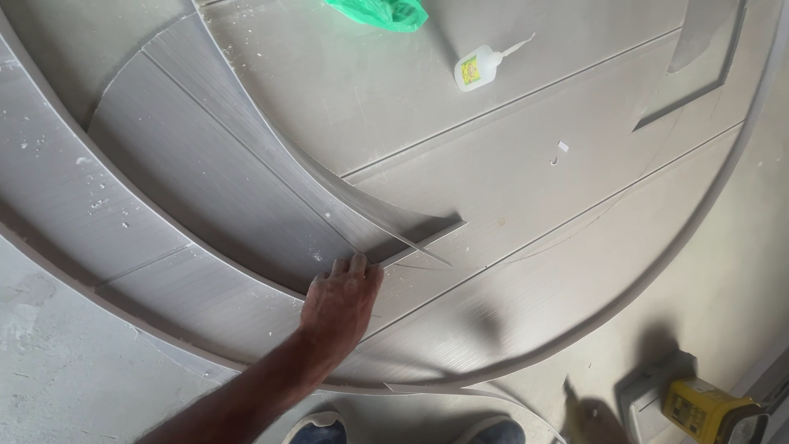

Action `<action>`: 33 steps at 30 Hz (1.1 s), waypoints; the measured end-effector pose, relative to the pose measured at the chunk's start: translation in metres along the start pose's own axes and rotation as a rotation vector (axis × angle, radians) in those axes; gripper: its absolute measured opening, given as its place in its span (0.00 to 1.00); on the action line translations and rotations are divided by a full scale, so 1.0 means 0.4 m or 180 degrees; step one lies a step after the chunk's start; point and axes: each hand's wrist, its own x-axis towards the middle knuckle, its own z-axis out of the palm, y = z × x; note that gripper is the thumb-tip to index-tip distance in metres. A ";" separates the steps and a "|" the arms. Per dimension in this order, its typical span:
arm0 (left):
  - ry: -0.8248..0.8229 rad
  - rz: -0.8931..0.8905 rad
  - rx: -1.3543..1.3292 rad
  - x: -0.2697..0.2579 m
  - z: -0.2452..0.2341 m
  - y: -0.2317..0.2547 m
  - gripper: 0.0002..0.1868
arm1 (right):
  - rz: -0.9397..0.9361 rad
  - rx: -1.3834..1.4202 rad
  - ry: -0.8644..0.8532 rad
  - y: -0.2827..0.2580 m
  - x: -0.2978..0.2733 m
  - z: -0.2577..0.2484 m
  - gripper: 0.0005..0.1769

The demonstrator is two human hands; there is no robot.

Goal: Installing and gluing flexible trim strips into curved grooves on a panel using a utility knife and pliers

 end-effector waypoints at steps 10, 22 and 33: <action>0.0437 -0.0266 -0.0452 -0.011 0.048 -0.024 0.05 | -0.1179 0.0721 -0.0097 -0.869 -0.712 -0.343 0.11; 0.1749 0.0488 -0.1041 0.069 -0.119 -0.078 0.02 | -0.0633 -0.0890 -0.0388 -0.500 -0.391 -0.114 0.22; 0.0730 0.0290 -0.0687 0.072 -0.007 -0.031 0.10 | 0.0167 -0.0357 0.0192 -0.573 -0.502 -0.080 0.13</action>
